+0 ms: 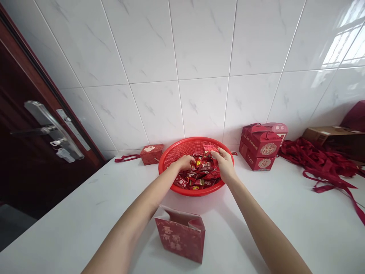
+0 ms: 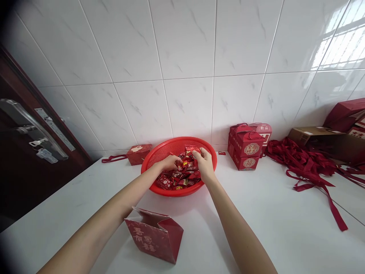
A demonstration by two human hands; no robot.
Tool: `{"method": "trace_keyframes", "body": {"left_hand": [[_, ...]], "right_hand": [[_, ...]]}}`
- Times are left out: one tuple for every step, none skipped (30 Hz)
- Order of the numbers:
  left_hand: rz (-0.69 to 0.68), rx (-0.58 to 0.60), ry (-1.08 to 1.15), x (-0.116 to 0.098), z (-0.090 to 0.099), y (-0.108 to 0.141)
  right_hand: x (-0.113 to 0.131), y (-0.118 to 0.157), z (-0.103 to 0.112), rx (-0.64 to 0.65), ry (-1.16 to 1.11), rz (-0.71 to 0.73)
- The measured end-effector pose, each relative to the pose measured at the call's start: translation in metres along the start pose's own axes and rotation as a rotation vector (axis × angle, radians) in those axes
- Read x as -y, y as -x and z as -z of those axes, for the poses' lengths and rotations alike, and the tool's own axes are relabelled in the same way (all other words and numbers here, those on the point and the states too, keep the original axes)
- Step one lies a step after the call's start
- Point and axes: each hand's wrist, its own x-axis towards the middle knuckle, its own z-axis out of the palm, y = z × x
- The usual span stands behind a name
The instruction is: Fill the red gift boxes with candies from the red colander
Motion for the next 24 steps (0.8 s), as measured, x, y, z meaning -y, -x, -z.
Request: {"method": "trace_keyframes", "body": {"left_hand": [[-0.003,-0.009,0.013,-0.001,0.0,0.001],[-0.008,-0.02,0.028,-0.003,0.001,0.003],[-0.014,-0.032,0.045,-0.004,0.003,0.004],[-0.022,-0.045,0.066,-0.006,0.005,0.006],[-0.034,-0.06,0.09,-0.008,0.008,0.008],[-0.048,-0.08,0.117,-0.011,0.011,0.01],[-0.065,-0.107,0.148,-0.014,0.015,0.012],[-0.084,-0.14,0.183,-0.017,0.019,0.015],[-0.105,-0.178,0.222,-0.021,0.024,0.018],[-0.13,-0.218,0.263,-0.026,0.029,0.021],[-0.159,-0.259,0.306,-0.031,0.034,0.025],[-0.189,-0.298,0.348,-0.036,0.038,0.029],[-0.22,-0.336,0.385,-0.041,0.042,0.035],[-0.256,-0.376,0.425,-0.047,0.046,0.041],[-0.296,-0.417,0.469,-0.052,0.049,0.048],[-0.346,-0.459,0.522,-0.058,0.051,0.056],[-0.415,-0.51,0.607,-0.064,0.053,0.065],[-0.477,-0.55,0.68,-0.069,0.054,0.073],[-0.524,-0.576,0.727,-0.075,0.054,0.081],[-0.556,-0.595,0.754,-0.08,0.054,0.089],[-0.577,-0.608,0.766,-0.084,0.054,0.097],[-0.59,-0.619,0.771,-0.088,0.054,0.104],[-0.599,-0.632,0.773,-0.091,0.055,0.11],[-0.604,-0.644,0.77,-0.093,0.055,0.116]], "right_hand": [[0.0,0.0,0.0,0.003,0.0,0.002],[0.0,0.0,0.0,0.004,0.002,0.003],[0.001,0.001,-0.001,0.001,0.003,0.004],[0.001,0.001,-0.001,-0.002,0.003,0.005],[0.001,0.001,-0.001,-0.01,0.001,0.009],[0.0,0.001,-0.001,-0.022,-0.002,0.015],[0.0,0.001,-0.001,-0.04,-0.007,0.023],[-0.001,0.0,-0.001,-0.061,-0.014,0.031],[-0.002,0.0,0.0,-0.083,-0.026,0.037],[-0.003,-0.001,0.0,-0.104,-0.042,0.038],[-0.004,-0.002,0.001,-0.123,-0.061,0.036],[-0.005,-0.004,0.002,-0.139,-0.077,0.031],[-0.005,-0.005,0.003,-0.157,-0.09,0.026],[-0.005,-0.006,0.004,-0.173,-0.098,0.021],[-0.004,-0.006,0.005,-0.184,-0.099,0.016],[-0.002,-0.006,0.006,-0.187,-0.089,0.011],[0.001,-0.005,0.006,-0.18,-0.069,0.007],[0.005,-0.004,0.006,-0.162,-0.042,0.001],[0.01,-0.002,0.006,-0.136,-0.016,-0.005],[0.015,0.001,0.005,-0.1,0.009,-0.009],[0.022,0.004,0.004,-0.06,0.028,-0.011],[0.028,0.008,0.002,-0.015,0.041,-0.01],[0.034,0.012,0.001,0.033,0.053,-0.009],[0.041,0.016,-0.001,0.078,0.07,-0.007]]}}
